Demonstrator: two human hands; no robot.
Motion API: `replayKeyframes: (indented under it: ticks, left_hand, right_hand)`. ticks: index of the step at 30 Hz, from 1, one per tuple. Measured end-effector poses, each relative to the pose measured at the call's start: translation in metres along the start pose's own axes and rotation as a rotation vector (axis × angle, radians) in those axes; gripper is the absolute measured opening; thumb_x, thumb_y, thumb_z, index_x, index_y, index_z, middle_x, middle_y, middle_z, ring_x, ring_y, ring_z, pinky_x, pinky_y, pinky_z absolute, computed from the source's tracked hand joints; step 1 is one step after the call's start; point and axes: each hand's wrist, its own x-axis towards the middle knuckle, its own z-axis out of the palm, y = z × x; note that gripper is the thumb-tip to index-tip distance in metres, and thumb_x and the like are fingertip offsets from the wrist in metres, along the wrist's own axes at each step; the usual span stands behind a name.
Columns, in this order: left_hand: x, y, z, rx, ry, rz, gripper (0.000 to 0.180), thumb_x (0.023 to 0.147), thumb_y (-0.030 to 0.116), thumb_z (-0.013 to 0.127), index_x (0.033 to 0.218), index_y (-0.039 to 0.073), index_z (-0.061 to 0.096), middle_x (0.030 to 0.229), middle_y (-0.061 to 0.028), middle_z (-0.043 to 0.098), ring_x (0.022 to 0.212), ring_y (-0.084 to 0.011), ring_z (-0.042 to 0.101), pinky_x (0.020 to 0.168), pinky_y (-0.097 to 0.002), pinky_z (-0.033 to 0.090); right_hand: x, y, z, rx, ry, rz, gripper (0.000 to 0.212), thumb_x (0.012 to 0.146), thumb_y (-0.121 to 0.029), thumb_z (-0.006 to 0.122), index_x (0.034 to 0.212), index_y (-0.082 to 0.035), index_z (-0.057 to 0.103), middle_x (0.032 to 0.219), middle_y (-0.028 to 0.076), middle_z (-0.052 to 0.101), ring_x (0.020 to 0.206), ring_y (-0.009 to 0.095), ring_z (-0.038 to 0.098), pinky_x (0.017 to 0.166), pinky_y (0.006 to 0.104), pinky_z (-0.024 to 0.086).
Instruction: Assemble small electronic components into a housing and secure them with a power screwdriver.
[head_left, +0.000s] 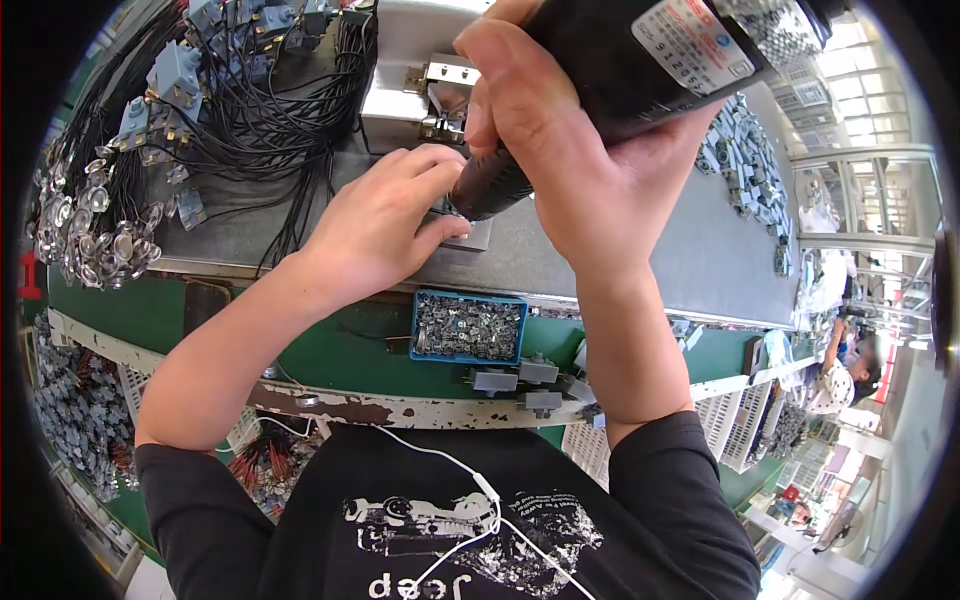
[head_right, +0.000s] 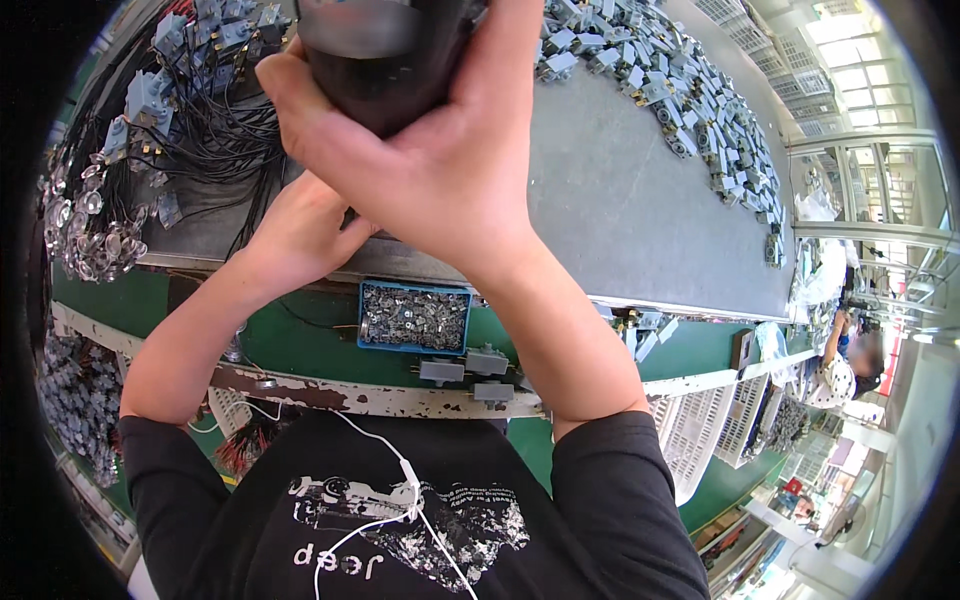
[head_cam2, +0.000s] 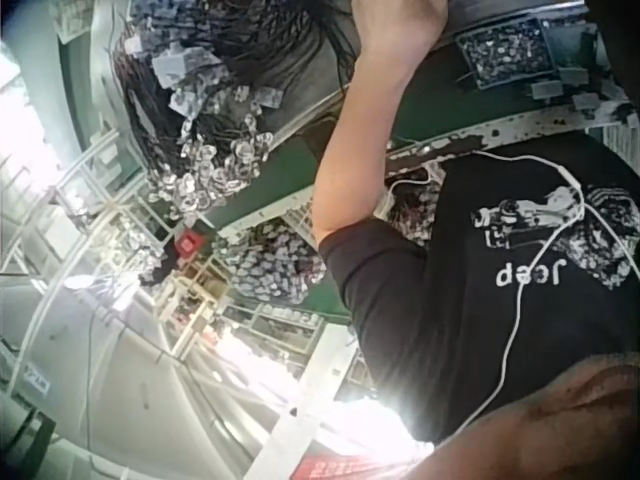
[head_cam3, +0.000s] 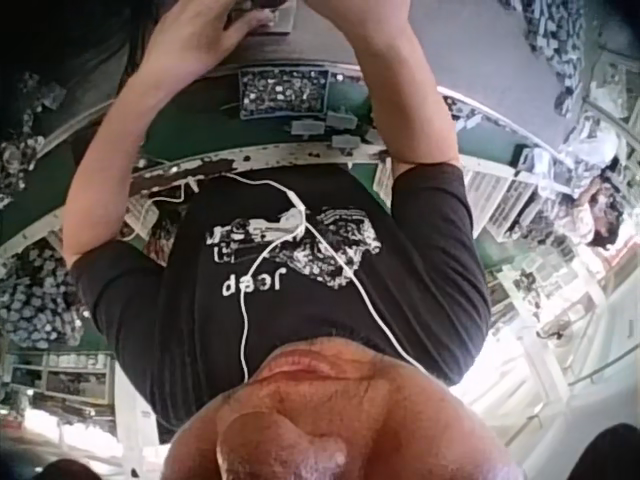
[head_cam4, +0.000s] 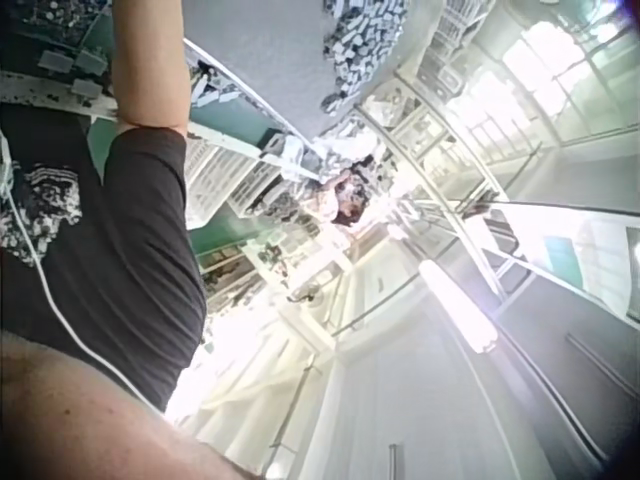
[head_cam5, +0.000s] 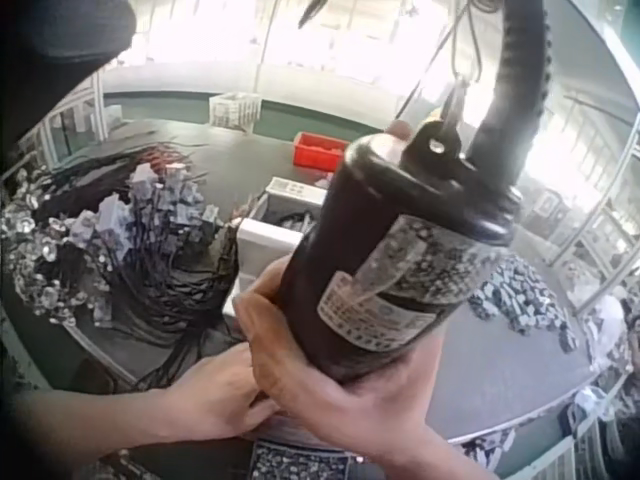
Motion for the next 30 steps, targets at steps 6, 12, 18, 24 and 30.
replayKeyframes:
  ticks: [6,12,18,24,30]
  left_hand:
    - [0.0,0.001,-0.002,-0.026,-0.03,-0.015,0.041,0.091,0.024,0.074,0.123,0.006,0.056,0.131,-0.005,0.058,0.115,-0.0306,0.059,0.094,-0.0441,0.053]
    - [-0.003,-0.014,-0.004,-0.059,-0.014,0.113,0.04,0.09,0.023,0.076,0.122,0.007,0.059,0.133,-0.0104,0.062,0.118,-0.0327,0.061,0.098,-0.0433,0.053]
    - [0.0,-0.005,-0.002,-0.234,0.038,0.014,0.026,0.087,0.018,0.079,0.106,0.006,0.065,0.131,-0.0126,0.068,0.115,-0.0354,0.065,0.097,-0.0423,0.053]
    - [0.003,-0.006,-0.001,-0.265,0.016,-0.041,0.029,0.085,0.016,0.082,0.104,0.006,0.064,0.132,-0.011,0.066,0.115,-0.0331,0.064,0.098,-0.0422,0.052]
    - [0.006,-0.002,-0.005,-0.172,0.0,-0.019,0.03,0.084,0.019,0.082,0.105,0.007,0.064,0.128,-0.0077,0.066,0.113,-0.0318,0.063,0.096,-0.0427,0.051]
  right_hand:
    - [0.002,0.008,-0.009,-0.126,-0.086,-0.039,0.021,0.08,0.01,0.078,0.098,0.005,0.069,0.088,0.01,0.071,0.072,0.014,0.067,0.065,0.0254,0.053]
    - [-0.003,-0.004,-0.005,-0.144,-0.038,0.133,0.026,0.085,-0.003,0.079,0.106,0.007,0.067,0.082,0.01,0.07,0.069,0.017,0.068,0.064,0.0267,0.055]
    - [0.007,-0.035,-0.041,0.098,0.024,0.316,0.05,0.092,-0.027,0.074,0.122,0.011,0.058,0.096,0.018,0.072,0.076,0.023,0.072,0.065,0.0306,0.059]
    - [0.005,-0.027,-0.009,-0.038,0.171,0.183,0.042,0.091,-0.013,0.075,0.122,0.009,0.058,0.098,0.017,0.072,0.079,0.021,0.072,0.068,0.0304,0.059]
    - [0.016,0.002,-0.006,-0.048,0.212,-0.205,0.037,0.084,0.008,0.079,0.115,0.006,0.06,0.093,0.01,0.071,0.077,0.014,0.07,0.066,0.027,0.058]
